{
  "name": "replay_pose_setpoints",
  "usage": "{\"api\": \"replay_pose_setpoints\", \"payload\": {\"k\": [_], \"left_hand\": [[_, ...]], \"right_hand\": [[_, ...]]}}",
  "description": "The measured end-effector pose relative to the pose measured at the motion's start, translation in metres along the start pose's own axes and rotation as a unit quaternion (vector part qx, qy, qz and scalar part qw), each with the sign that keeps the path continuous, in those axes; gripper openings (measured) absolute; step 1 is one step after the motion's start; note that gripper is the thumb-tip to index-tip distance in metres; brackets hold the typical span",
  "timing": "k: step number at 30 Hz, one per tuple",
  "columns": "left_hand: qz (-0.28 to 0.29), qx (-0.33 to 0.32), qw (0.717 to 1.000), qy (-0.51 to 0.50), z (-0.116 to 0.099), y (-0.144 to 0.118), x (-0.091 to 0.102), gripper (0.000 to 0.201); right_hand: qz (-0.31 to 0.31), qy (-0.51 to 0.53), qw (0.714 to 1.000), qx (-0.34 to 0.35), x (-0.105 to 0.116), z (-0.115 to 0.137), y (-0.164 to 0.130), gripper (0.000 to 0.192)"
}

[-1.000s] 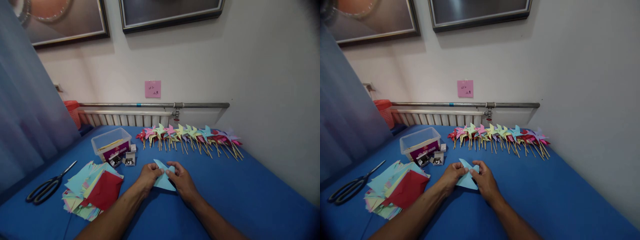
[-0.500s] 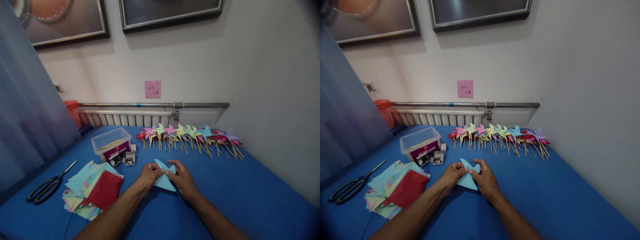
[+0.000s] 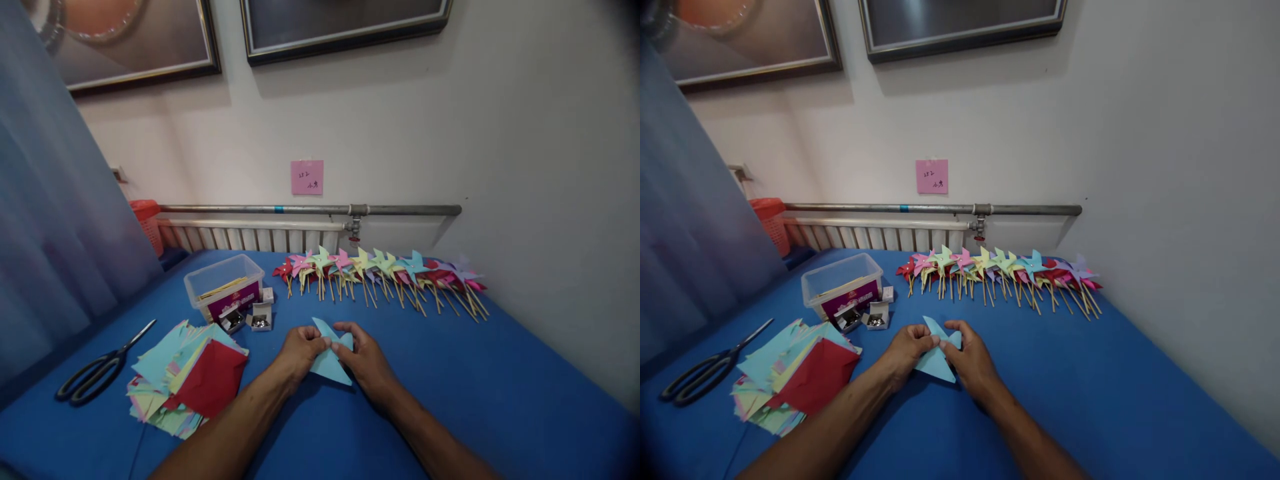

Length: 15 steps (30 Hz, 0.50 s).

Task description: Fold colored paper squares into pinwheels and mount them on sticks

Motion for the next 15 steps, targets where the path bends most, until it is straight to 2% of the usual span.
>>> {"api": "replay_pose_setpoints", "payload": {"k": [7,11,15], "left_hand": [[-0.018,-0.001,1.000,0.002,0.000,0.000,0.000,0.030],[-0.018,-0.007,1.000,-0.007,0.004,0.003,0.002,0.030],[-0.030,-0.023,0.999,-0.029,0.006,0.006,0.005,0.033]], "right_hand": [[0.007,0.003,0.999,0.041,-0.002,0.002,-0.002,0.045],[0.001,0.059,0.998,0.015,-0.004,-0.003,0.000,0.059],[-0.016,0.169,0.984,-0.052,-0.008,-0.014,0.004,0.078]]}}
Point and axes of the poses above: each hand's wrist, its own y-axis towards the middle knuckle, its own x-axis out of the back of the hand, z = x × y, the point moved 4 cm from there along y, towards the middle knuckle, and after that the axes turned 8 degrees about -y, right-handed, at the moved point
